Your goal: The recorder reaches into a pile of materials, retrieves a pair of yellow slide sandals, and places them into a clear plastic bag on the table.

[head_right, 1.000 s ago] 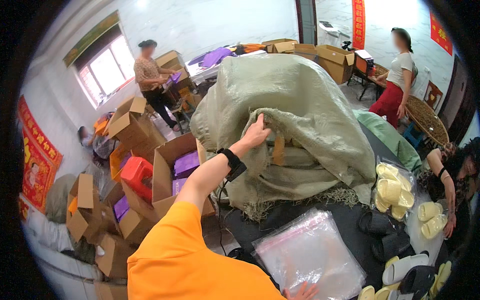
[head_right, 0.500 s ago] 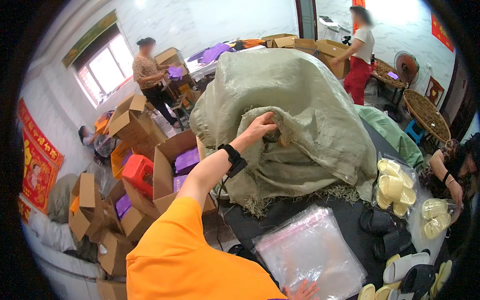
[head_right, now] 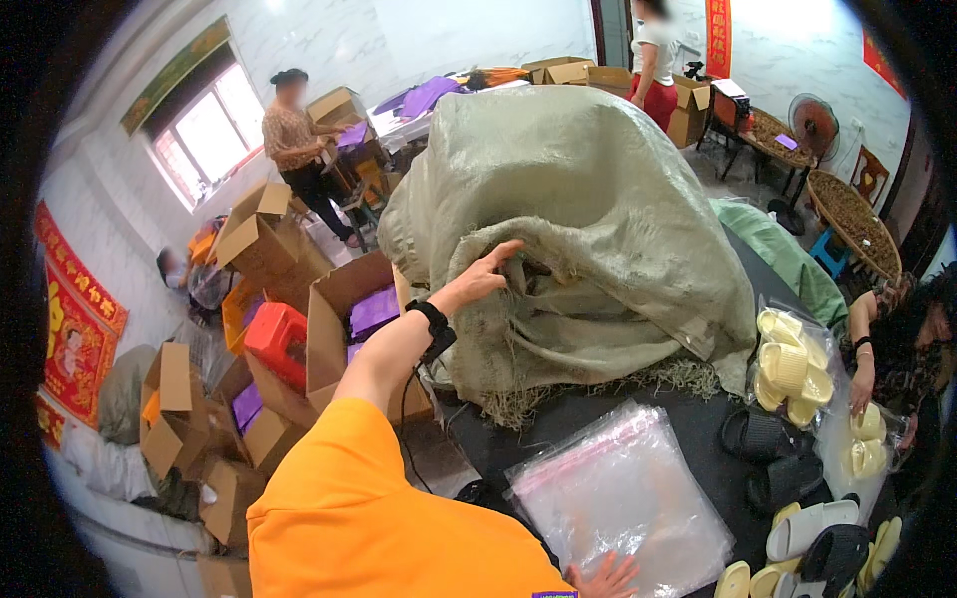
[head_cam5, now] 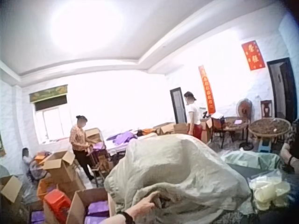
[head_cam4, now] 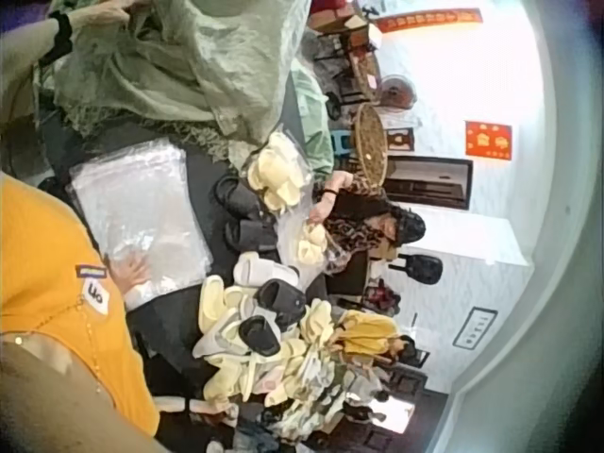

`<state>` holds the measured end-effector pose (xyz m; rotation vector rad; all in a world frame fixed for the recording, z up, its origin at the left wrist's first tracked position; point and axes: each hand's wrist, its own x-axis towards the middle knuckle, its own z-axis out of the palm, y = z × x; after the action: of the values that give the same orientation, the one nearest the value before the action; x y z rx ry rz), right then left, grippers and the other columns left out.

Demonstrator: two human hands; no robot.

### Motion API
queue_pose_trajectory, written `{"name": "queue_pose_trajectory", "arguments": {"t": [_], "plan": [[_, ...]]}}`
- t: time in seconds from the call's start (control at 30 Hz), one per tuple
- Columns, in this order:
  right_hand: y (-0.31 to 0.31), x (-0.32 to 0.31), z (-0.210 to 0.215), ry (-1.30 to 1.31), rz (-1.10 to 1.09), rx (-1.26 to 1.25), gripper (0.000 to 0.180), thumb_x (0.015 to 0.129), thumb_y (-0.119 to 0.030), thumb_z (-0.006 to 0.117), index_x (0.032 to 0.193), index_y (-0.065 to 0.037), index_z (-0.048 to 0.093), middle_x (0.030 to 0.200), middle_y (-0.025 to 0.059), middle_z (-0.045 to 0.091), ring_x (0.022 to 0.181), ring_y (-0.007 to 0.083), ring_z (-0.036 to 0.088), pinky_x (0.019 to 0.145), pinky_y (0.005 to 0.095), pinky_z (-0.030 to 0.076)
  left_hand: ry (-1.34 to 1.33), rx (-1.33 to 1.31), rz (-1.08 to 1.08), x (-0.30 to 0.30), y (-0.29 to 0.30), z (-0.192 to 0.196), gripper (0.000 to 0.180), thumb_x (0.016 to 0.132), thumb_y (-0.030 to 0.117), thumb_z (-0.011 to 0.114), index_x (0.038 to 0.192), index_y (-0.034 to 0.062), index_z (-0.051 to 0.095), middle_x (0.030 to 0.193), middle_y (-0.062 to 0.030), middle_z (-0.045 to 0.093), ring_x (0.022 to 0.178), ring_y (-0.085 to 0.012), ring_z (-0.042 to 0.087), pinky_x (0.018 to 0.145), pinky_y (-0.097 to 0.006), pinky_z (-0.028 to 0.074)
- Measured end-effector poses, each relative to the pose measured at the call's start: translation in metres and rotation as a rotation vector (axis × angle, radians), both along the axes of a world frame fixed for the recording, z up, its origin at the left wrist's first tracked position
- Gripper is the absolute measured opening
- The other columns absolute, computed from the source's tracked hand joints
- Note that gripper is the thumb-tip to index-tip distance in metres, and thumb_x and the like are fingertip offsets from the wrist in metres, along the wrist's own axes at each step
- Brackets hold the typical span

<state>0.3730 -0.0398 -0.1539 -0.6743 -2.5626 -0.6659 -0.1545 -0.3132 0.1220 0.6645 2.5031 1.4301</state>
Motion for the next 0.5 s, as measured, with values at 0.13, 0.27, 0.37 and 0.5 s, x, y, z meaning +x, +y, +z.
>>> {"name": "queue_pose_trajectory", "arguments": {"t": [0.13, 0.27, 0.37, 0.5], "plan": [[-0.012, 0.022, -0.004, 0.042, -0.085, -0.075, 0.053, 0.089, -0.044, 0.036, 0.139, -0.032, 0.021, 0.144, 0.0073, 0.025, 0.130, 0.0295, 0.030, 0.104, 0.0562, 0.012, 0.127, -0.236, -0.228, -0.008, 0.038, -0.008, 0.066, 0.065, 0.005, 0.043, 0.129, 0.0122, 0.032, 0.131, -0.0176, 0.037, 0.123, -0.0316, 0.034, 0.101, -0.038, 0.027], [-0.012, 0.027, -0.006, 0.007, -0.092, -0.134, 0.057, 0.087, -0.049, 0.037, 0.138, -0.032, 0.022, 0.144, 0.0071, 0.024, 0.130, 0.0304, 0.029, 0.103, 0.0582, 0.011, 0.095, -0.398, -0.211, -0.008, 0.029, -0.015, 0.043, 0.066, 0.001, 0.042, 0.107, 0.0050, 0.051, 0.111, -0.0199, 0.054, 0.105, -0.0317, 0.050, 0.087, -0.038, 0.038], [-0.011, 0.030, -0.011, -0.036, -0.107, -0.171, 0.058, 0.085, -0.049, 0.039, 0.138, -0.031, 0.023, 0.144, 0.0072, 0.024, 0.130, 0.0311, 0.028, 0.102, 0.0597, 0.012, 0.167, -0.564, -0.259, -0.021, 0.022, -0.045, 0.030, 0.068, 0.002, 0.042, 0.094, 0.0021, 0.057, 0.097, -0.0209, 0.059, 0.092, -0.0342, 0.055, 0.077, -0.041, 0.042], [-0.011, 0.028, -0.011, 0.004, -0.092, -0.214, 0.058, 0.085, -0.046, 0.041, 0.138, -0.030, 0.023, 0.144, 0.0078, 0.024, 0.130, 0.0310, 0.028, 0.102, 0.0594, 0.013, 0.341, -0.634, -0.113, -0.036, 0.017, -0.081, 0.031, 0.073, 0.007, 0.046, 0.101, -0.0004, 0.055, 0.087, -0.0238, 0.061, 0.080, -0.0381, 0.058, 0.068, -0.045, 0.044]]}}
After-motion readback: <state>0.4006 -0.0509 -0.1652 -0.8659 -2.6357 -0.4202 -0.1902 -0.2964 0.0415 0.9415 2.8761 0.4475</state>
